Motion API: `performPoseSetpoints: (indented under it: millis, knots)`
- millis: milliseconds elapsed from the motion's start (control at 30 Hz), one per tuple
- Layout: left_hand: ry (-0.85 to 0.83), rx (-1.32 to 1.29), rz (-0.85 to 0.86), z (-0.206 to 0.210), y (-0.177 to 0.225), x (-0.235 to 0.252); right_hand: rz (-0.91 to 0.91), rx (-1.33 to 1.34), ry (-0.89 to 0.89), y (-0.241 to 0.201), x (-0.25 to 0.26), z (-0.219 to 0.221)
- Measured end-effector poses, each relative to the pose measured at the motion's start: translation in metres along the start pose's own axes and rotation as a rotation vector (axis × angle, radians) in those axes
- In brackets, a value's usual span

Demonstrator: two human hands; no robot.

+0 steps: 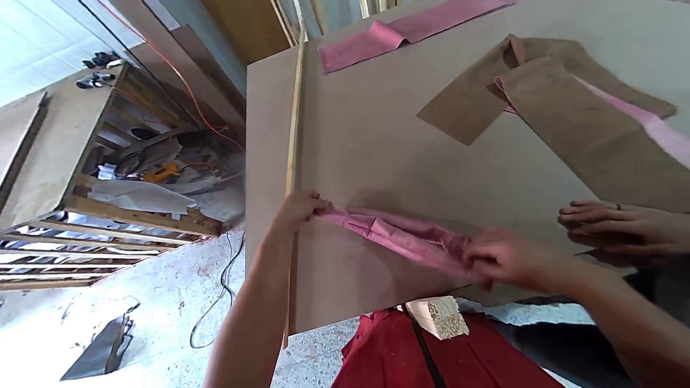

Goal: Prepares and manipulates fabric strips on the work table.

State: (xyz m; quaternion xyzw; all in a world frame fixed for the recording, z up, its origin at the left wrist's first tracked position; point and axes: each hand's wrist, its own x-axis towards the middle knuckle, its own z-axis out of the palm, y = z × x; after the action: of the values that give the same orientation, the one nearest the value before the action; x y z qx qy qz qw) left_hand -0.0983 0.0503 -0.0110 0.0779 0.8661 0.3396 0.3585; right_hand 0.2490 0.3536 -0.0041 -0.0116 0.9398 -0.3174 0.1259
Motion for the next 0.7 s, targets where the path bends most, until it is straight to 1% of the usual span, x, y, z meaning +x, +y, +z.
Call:
performPoseSetpoints:
  millis: [33, 67, 100, 167, 200, 233, 267, 300, 333, 367, 400, 433, 467, 533, 567, 633, 700]
  knots:
    - [-0.018, -0.019, 0.086, -0.003, 0.013, -0.019, 0.043, 0.023, 0.130, 0.002, 0.002, -0.024]
    - [-0.022, -0.056, 0.173, -0.004, 0.025, -0.040, 0.063, 0.040, 0.310, 0.003, 0.005, -0.051]
    - [-0.011, -0.131, 0.251, -0.001, 0.036, -0.063, 0.070, 0.021, 0.526, 0.004, 0.008, -0.077]
    - [0.073, -0.422, 0.360, 0.018, 0.054, -0.109, 0.100, -0.061, 0.993, -0.010, 0.013, -0.118]
    - [0.097, -0.582, 0.408, 0.033, 0.060, -0.131, 0.087, -0.098, 1.189, -0.021, 0.012, -0.126]
    - [0.070, -0.754, 0.453, 0.049, 0.063, -0.150, 0.022, -0.079, 1.309, -0.035, 0.007, -0.121]
    - [-0.008, -0.902, 0.493, 0.065, 0.063, -0.167, -0.070, -0.024, 1.352, -0.056, -0.001, -0.102]
    - [-0.116, -1.029, 0.507, 0.081, 0.059, -0.181, -0.148, 0.062, 1.324, -0.077, -0.008, -0.071]
    - [-0.224, -1.144, 0.498, 0.096, 0.055, -0.194, -0.201, 0.176, 1.226, -0.091, -0.012, -0.035]
    - [-0.335, -1.232, 0.484, 0.108, 0.052, -0.204, -0.242, 0.322, 1.079, -0.098, -0.011, -0.006]
    - [-0.447, -1.296, 0.487, 0.116, 0.048, -0.211, -0.266, 0.458, 0.944, -0.102, -0.007, 0.014]
    - [-0.557, -1.323, 0.512, 0.121, 0.045, -0.215, -0.265, 0.565, 0.848, -0.106, -0.003, 0.026]
    - [-0.651, -1.294, 0.566, 0.123, 0.042, -0.217, -0.246, 0.622, 0.795, -0.110, -0.002, 0.031]
    - [-0.781, -1.168, 0.708, 0.121, 0.040, -0.215, -0.211, 0.624, 0.776, -0.117, -0.003, 0.028]
    - [-0.805, -1.105, 0.767, 0.119, 0.041, -0.214, -0.201, 0.607, 0.791, -0.121, -0.004, 0.026]
    - [-0.793, -0.991, 0.837, 0.117, 0.039, -0.214, -0.169, 0.509, 0.827, -0.131, -0.005, 0.024]
    - [-0.766, -0.923, 0.867, 0.116, 0.040, -0.215, -0.112, 0.351, 0.864, -0.138, -0.004, 0.021]
